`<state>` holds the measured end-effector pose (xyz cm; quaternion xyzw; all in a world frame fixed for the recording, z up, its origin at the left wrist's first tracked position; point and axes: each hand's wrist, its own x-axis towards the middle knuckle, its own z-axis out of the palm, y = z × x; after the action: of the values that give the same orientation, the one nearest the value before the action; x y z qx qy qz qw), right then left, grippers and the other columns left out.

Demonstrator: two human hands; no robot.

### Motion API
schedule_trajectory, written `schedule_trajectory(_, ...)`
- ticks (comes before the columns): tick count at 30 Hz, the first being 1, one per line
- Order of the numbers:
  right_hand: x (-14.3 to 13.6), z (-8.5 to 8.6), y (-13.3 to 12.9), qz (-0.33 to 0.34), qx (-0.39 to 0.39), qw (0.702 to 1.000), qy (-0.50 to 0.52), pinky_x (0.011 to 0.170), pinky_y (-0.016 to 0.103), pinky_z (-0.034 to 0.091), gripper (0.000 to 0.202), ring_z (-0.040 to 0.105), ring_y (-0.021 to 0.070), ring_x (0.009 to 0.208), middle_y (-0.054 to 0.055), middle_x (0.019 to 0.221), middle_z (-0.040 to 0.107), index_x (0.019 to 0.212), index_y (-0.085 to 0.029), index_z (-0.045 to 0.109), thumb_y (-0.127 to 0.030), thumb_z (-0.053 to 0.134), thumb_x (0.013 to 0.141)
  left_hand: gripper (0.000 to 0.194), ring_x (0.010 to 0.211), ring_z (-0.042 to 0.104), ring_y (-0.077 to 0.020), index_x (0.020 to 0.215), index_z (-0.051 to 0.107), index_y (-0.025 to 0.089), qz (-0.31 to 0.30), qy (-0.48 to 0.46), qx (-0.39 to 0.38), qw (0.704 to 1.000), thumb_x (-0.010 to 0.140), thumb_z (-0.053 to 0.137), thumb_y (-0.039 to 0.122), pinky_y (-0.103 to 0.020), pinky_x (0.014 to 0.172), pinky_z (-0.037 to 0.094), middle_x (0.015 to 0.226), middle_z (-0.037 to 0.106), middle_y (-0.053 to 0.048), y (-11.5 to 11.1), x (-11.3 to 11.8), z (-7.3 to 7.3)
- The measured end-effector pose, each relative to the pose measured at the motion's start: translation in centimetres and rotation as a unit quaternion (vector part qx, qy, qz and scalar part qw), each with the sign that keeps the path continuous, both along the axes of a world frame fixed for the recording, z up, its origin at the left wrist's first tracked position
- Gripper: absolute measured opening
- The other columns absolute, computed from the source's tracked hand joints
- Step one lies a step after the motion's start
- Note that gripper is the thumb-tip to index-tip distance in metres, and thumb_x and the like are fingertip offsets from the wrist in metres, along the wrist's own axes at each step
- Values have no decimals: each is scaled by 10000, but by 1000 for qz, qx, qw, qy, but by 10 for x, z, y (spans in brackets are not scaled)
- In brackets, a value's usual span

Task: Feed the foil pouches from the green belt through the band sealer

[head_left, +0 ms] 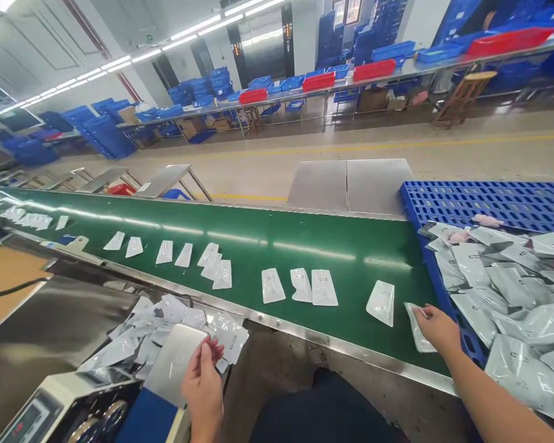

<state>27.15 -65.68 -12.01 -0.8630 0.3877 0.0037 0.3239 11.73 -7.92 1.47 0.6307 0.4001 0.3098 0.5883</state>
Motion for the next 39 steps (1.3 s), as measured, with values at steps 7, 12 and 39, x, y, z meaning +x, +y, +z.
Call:
schedule_trajectory(7,36,-29,4,2,37,997,67,943,500,553,637,732,467,1166,317,1232,769,1291,-109,737,-592,682,880,742,800,787,-244,1075,833,119,-69,25,7,997,779,842,799,-418,827,681,979,840,-130,-47,25,2)
schedule_trajectory(12,66,-32,48,135,95,983,77,861,422,538,357,771,370,993,195,1030,825,1101,-186,800,-389,730,816,759,817,799,-268,1048,860,116,-62,29,14,998,761,850,818,-415,812,690,972,851,-150,-47,7,-3)
schedule_trajectory(39,-86,159,480,704,256,661,-48,578,292,484,511,621,191,603,31,742,762,967,-228,801,-725,727,869,656,681,545,-187,748,748,169,34,-5,39,999,1051,551,717,-278,653,469,679,634,-36,1,-92,3)
